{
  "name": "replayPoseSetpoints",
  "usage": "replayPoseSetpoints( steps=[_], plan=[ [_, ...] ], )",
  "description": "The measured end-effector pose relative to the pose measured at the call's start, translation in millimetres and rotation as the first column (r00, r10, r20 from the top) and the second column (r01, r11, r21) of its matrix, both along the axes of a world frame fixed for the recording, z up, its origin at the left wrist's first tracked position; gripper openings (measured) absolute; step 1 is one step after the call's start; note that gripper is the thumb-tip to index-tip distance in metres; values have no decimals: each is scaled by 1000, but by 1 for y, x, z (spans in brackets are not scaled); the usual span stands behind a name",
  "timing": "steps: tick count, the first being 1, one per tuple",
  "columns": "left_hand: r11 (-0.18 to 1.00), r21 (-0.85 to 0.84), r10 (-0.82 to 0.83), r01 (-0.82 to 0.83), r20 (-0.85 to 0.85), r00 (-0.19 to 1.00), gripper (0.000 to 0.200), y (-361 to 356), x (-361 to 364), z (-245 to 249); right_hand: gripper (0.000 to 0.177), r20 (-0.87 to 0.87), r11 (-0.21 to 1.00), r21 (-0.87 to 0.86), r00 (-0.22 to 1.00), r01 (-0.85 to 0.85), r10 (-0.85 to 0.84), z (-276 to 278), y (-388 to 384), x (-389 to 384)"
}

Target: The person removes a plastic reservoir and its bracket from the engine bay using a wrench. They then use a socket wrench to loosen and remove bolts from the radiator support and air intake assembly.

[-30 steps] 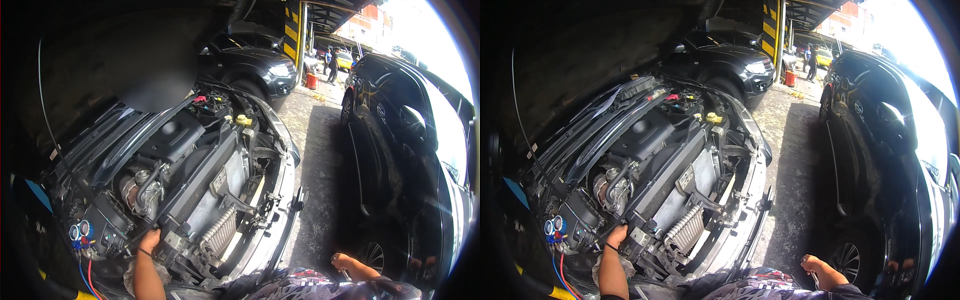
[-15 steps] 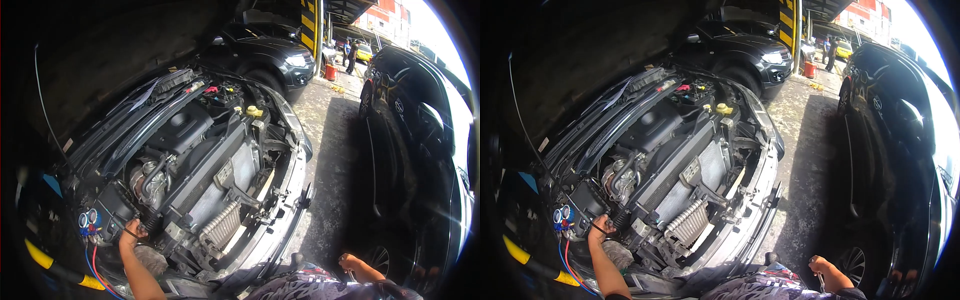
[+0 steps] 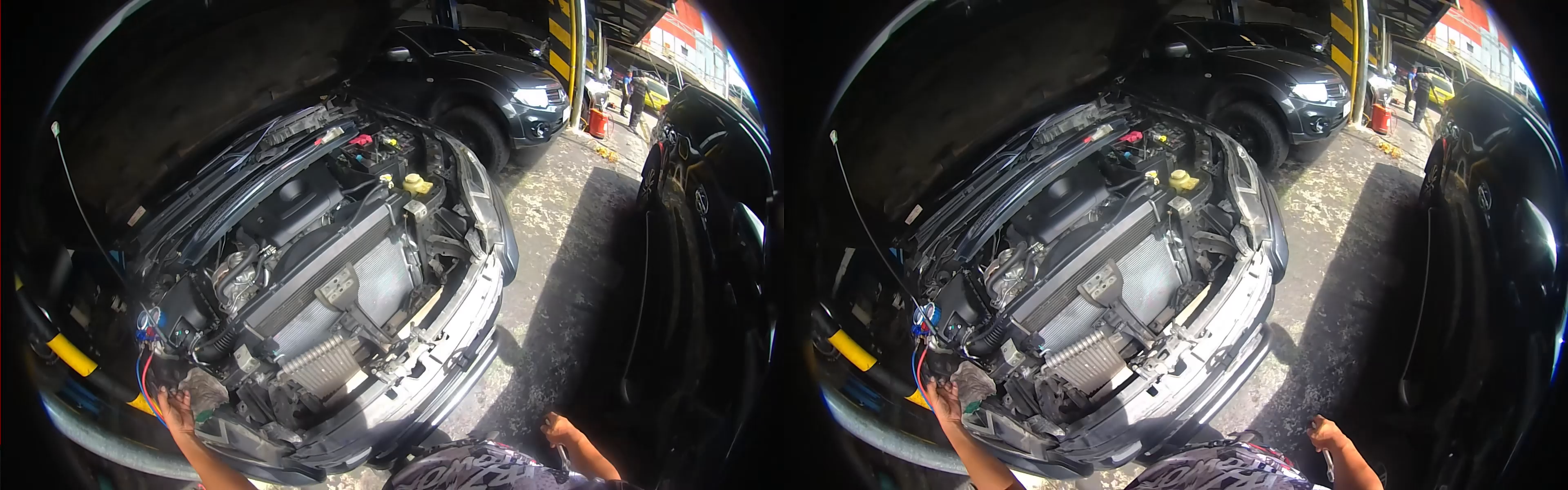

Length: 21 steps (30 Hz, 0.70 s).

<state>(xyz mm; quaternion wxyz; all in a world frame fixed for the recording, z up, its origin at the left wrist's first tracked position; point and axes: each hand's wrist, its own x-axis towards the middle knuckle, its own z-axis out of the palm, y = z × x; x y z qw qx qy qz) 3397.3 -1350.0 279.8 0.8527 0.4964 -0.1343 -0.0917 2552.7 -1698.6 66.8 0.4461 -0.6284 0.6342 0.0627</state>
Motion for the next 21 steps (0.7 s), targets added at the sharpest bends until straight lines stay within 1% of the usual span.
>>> replayPoseSetpoints(
  steps=[1,2,4,5,6,7,9,10,11,12,13,14,16,17,18,19,21],
  plan=[
    [1000,-1,-4,4,9,1000,29,1,-18,-4,44,40,1000,-24,999,-18,19,13,-16,-3],
    [1000,-7,-11,11,18,1000,31,4,-32,-7,43,25,999,34,1000,-4,3,34,-34,-1],
    [999,30,-47,45,74,996,38,-7,-78,0,42,19,977,-146,987,-158,162,35,-71,-11],
    [997,46,-63,58,99,993,41,-21,-107,7,42,4,943,-238,970,-234,242,38,-91,-14],
    [996,73,-53,47,80,995,47,-31,-127,9,46,2,904,-330,958,-271,288,44,-110,-14],
    [997,81,-17,14,37,999,38,-46,-149,13,49,37,896,-356,954,-266,298,65,-127,-6],
    [988,152,14,-16,15,1000,29,-67,-180,13,55,111,881,-404,942,-248,316,148,-150,31],
    [988,152,3,-5,13,1000,26,-79,-195,13,57,108,885,-385,940,-262,325,188,-160,49],
    [986,167,-18,16,16,1000,28,-87,-204,9,61,106,888,-369,937,-273,332,224,-171,66],
    [984,169,-52,47,21,998,29,-94,-208,8,60,111,859,-422,923,-292,368,247,-181,79],
    [982,170,-86,81,26,996,30,-101,-212,7,59,113,825,-474,908,-307,403,266,-192,89],
    [978,183,-103,98,16,995,30,-110,-218,10,56,117,742,-580,867,-337,485,281,-203,97],
    [968,207,-141,139,-8,990,30,-130,-228,24,48,125,691,-635,837,-345,533,328,-216,119],
    [964,237,-126,122,3,992,29,-142,-228,29,45,121,652,-676,822,-343,557,341,-227,128],
    [957,269,-113,106,11,994,28,-153,-227,32,38,87,487,-818,770,-307,632,344,-241,137],
    [948,305,-101,91,17,995,26,-162,-223,32,33,-38,338,-881,764,-330,644,361,-251,147],
    [923,360,-151,133,22,988,31,-184,-207,24,29,43,370,-892,766,-260,642,386,-268,168]
  ],
)
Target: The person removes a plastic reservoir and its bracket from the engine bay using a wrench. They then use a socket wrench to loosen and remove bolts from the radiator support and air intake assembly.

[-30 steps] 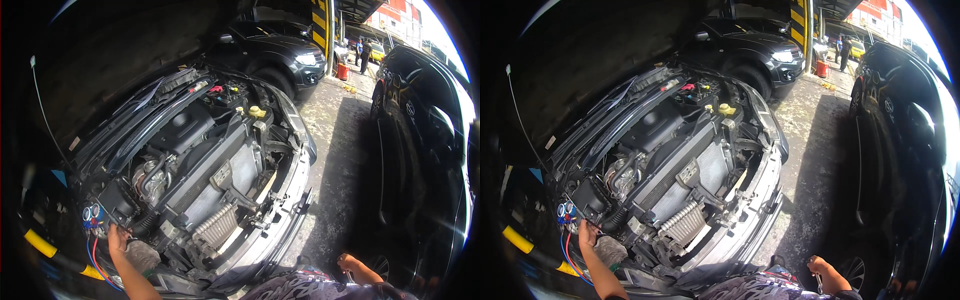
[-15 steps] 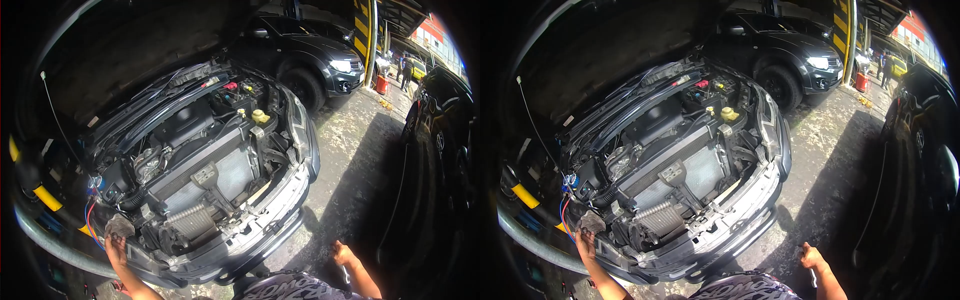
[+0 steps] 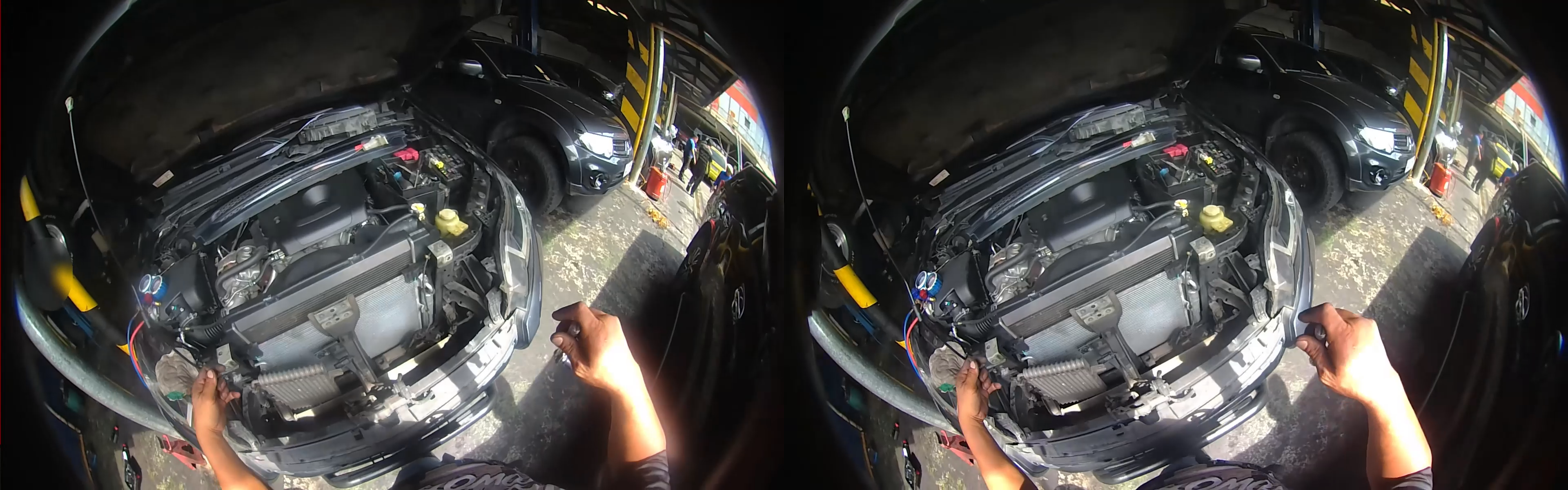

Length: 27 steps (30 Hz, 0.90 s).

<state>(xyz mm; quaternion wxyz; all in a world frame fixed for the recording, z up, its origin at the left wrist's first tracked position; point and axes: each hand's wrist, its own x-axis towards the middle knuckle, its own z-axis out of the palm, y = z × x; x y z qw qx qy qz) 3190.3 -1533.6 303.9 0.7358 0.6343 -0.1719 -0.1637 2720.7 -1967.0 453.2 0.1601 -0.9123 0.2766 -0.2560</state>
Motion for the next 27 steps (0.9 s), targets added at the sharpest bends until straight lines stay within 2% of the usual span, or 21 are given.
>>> replayPoseSetpoints(
  steps=[2,4,5,8,9,12,15,16,17,22,27],
  plan=[
    [997,63,-51,52,-20,998,34,-41,-1,10,26,-50,999,43,998,30,-28,26,-21,15],
    [983,75,-163,165,-24,986,38,-77,6,12,23,42,999,32,999,-18,17,41,-49,27],
    [979,120,-170,167,18,985,36,-95,7,14,22,149,999,7,988,-53,51,42,-65,33],
    [944,233,-267,232,129,955,31,-149,12,34,16,288,970,194,954,-147,87,55,-106,51],
    [928,264,-310,262,163,937,29,-167,15,40,16,351,960,199,929,-195,116,55,-122,58],
    [824,531,-382,196,265,886,27,-230,15,64,18,534,933,232,838,-275,114,48,-174,90],
    [734,675,-410,79,347,844,25,-311,18,67,16,593,906,270,798,-325,109,36,-234,131],
    [782,620,-381,70,385,841,26,-338,16,62,15,603,897,289,792,-334,101,28,-255,148],
    [767,641,-390,-25,497,775,29,-362,20,55,14,620,880,297,776,-371,117,19,-277,165],
    [799,598,-320,-67,517,794,29,-467,0,60,10,730,741,339,659,-580,182,-25,-355,228],
    [801,595,-299,-73,502,811,27,-556,11,55,9,764,666,349,612,-659,205,-36,-401,237]
  ],
)
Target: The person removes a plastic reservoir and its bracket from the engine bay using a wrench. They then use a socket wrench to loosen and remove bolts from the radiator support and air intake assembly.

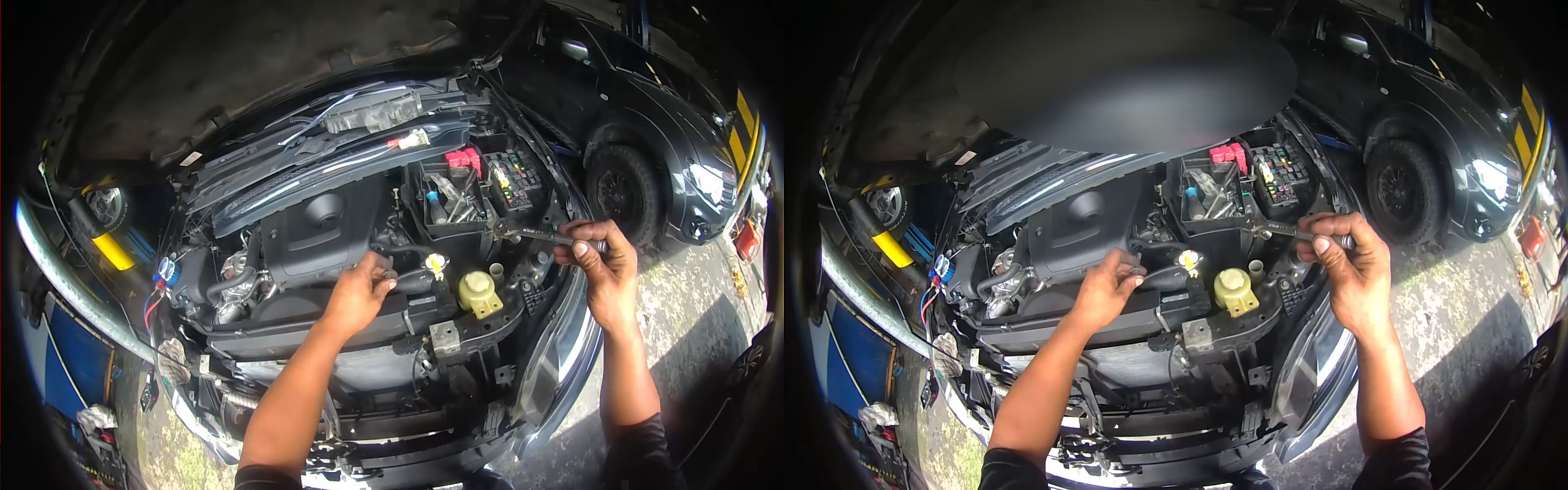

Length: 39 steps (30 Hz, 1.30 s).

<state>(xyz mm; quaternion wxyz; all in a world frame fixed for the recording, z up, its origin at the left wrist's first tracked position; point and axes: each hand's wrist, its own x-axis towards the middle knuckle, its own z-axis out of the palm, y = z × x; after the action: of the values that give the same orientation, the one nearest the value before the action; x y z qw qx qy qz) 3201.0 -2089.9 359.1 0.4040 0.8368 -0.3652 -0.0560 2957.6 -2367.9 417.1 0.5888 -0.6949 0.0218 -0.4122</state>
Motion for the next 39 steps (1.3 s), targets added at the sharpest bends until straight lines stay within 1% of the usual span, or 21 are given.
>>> replayPoseSetpoints(
  steps=[5,7,8,11,14,17,18,21,22,23,27,28,30,31,32,33,34,35,36,37,39],
  plan=[
    [999,-41,39,-33,146,988,21,-85,31,-12,7,-15,992,-75,995,-97,96,-8,-35,9],
    [999,-42,43,-35,222,974,22,-115,45,-16,10,-19,991,-76,994,-106,105,-13,-43,19],
    [996,-53,84,-73,246,966,22,-130,50,-19,10,-10,989,-124,996,-85,85,-16,-49,26],
    [986,39,136,-163,378,916,25,-165,62,-15,12,-1,965,-259,1000,-28,29,-21,-60,48],
    [983,116,77,-142,441,894,33,-187,85,-21,13,49,950,-313,998,-10,27,-23,-69,75],
    [968,170,89,-186,459,884,41,-194,97,-43,14,79,926,-378,996,-17,50,-22,-75,110],
    [961,231,32,-152,452,891,54,-193,103,-45,14,88,915,-404,994,-19,59,-23,-77,125],
    [986,86,102,-142,363,926,65,-186,89,-33,17,110,912,-409,990,-32,84,-36,-80,179],
    [982,122,90,-142,360,929,73,-180,88,-27,17,96,918,-396,992,-37,81,-42,-81,197],
    [985,108,88,-136,366,926,73,-171,86,-23,17,79,922,-383,993,-46,82,-48,-81,215],
    [993,42,79,-108,428,900,69,-103,75,0,18,62,862,-506,997,-15,54,-80,-85,265],
    [987,38,127,-158,422,897,68,-79,68,8,19,15,872,-486,998,-51,66,-90,-86,271],
    [954,5,255,-300,511,821,68,-22,59,9,19,0,786,-619,1000,6,-7,-104,-88,275],
    [938,-29,315,-346,492,812,66,7,53,11,19,-5,733,-680,999,27,-42,-110,-87,276],
    [903,-98,417,-418,429,801,62,39,49,4,22,-42,665,-747,997,16,-71,-111,-86,273],
    [885,-179,465,-430,393,793,60,70,46,-3,25,-90,638,-770,992,-12,-90,-114,-84,271],
    [845,-217,534,-489,299,791,58,99,39,-8,27,-128,607,-794,986,-36,-109,-114,-84,271],
    [811,-257,582,-525,265,769,58,129,31,-15,29,-164,574,-816,978,-61,-129,-114,-83,270],
    [766,-208,643,-609,267,718,59,145,13,-7,34,-170,534,-843,973,-63,-155,-118,-83,270],
    [727,-241,686,-643,228,691,56,169,2,-11,38,-201,486,-869,964,-93,-175,-115,-81,265],
    [643,-261,766,-720,190,615,53,208,-22,-17,40,-249,446,-884,947,-137,-203,-108,-76,258]
  ],
)
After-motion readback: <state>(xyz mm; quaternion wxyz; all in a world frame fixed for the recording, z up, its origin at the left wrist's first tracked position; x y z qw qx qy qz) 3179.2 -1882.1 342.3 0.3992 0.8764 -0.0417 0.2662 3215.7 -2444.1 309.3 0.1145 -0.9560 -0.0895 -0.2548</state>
